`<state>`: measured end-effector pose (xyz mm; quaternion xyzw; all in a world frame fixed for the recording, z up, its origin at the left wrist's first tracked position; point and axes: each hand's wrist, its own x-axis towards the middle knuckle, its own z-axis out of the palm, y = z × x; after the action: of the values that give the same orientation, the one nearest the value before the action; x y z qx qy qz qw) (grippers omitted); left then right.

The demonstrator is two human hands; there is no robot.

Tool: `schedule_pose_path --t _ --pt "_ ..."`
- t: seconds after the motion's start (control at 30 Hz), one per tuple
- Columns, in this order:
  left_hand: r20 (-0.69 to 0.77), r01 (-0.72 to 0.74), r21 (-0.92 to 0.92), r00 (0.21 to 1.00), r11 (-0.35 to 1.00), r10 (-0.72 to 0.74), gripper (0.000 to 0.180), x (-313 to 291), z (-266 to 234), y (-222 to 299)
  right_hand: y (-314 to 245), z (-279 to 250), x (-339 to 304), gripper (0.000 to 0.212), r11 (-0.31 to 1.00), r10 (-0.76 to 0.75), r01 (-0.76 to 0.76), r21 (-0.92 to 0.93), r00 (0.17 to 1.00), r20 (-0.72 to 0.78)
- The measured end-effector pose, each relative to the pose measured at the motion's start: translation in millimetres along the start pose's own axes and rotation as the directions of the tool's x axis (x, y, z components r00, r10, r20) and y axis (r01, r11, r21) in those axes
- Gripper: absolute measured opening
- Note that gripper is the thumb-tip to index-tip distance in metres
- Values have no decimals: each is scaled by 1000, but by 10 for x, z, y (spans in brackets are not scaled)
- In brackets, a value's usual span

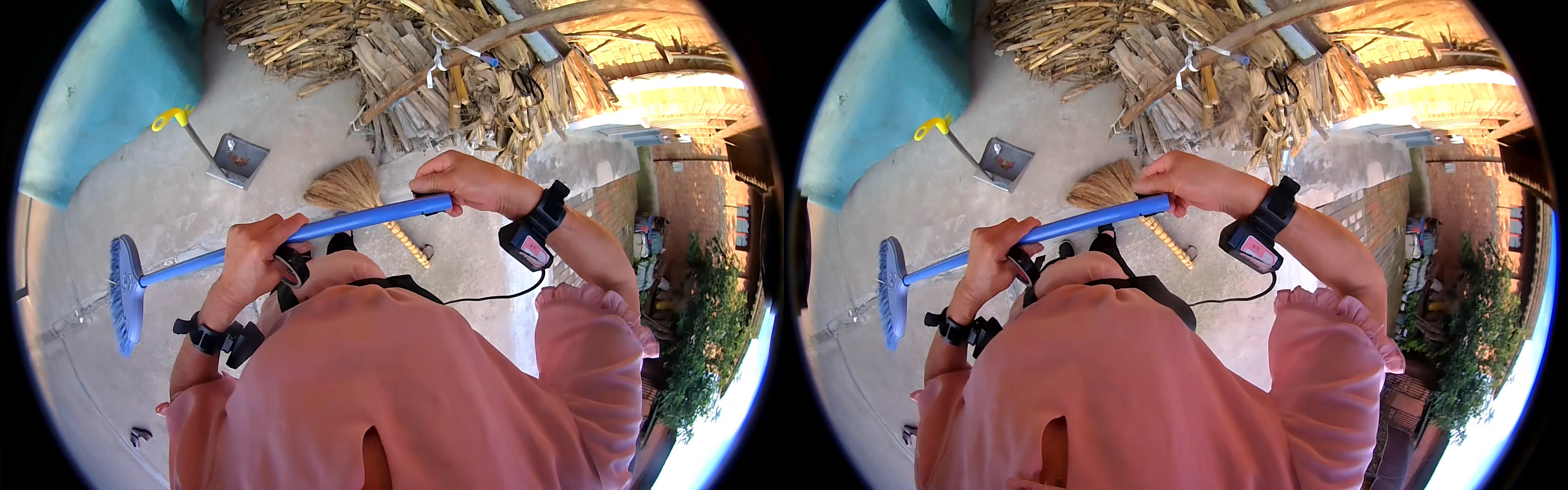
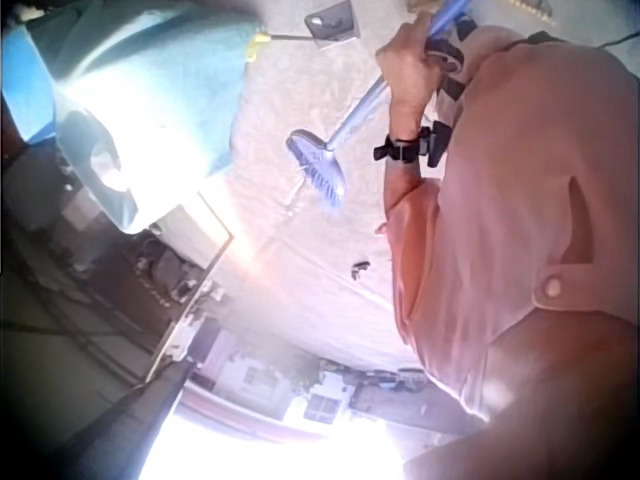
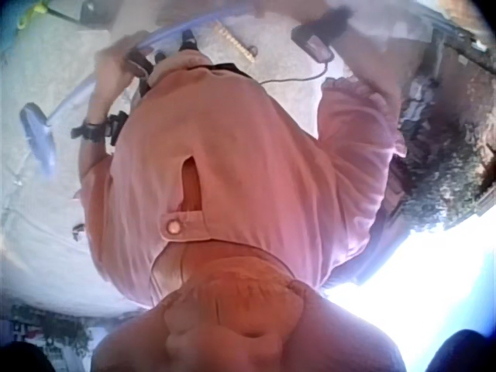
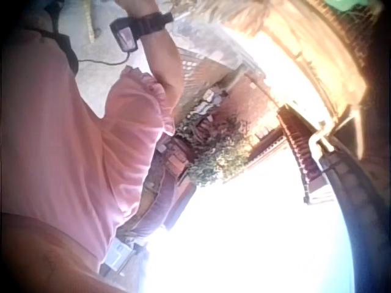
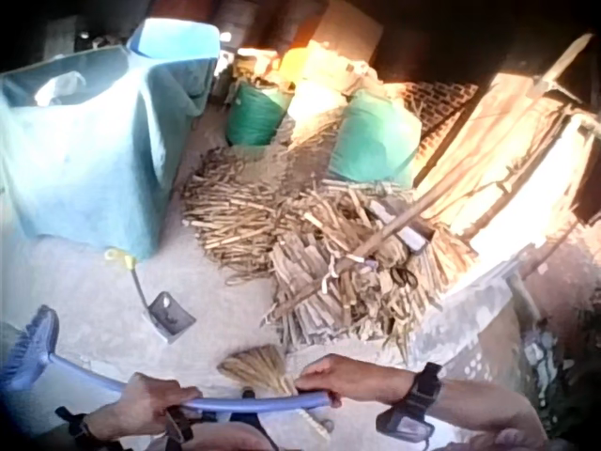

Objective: The person attaches components to a blue pole handle by hand, wraps tape around the connections, uses shears to cut the tape, and assembles parts of a broom or mop attachment.

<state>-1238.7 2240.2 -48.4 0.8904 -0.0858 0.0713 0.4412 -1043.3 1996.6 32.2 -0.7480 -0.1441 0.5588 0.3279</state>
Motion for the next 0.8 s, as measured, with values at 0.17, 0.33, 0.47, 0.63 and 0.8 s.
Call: schedule_pose_path --t 0.17,0.33,0.47,0.63,0.8 --pt "-69 6 110 998 994 2 35 -85 41 -9 343 123 84 14 962 89 -142 234 970 226" --pt "-174 79 177 984 981 -48 45 -85 280 -268 326 221 -86 13 990 124 -97 -102 942 311" --pt "-120 457 -391 835 799 -537 51 36 77 -545 435 357 -342 27 985 173 -174 -18 958 228" --pt "26 575 -427 779 697 -627 30 -149 322 -552 569 -158 -109 26 995 -17 58 80 898 -441" --pt "176 559 -489 815 670 -552 27 -101 151 -492 899 -141 196 34 900 -401 424 -99 719 -568"
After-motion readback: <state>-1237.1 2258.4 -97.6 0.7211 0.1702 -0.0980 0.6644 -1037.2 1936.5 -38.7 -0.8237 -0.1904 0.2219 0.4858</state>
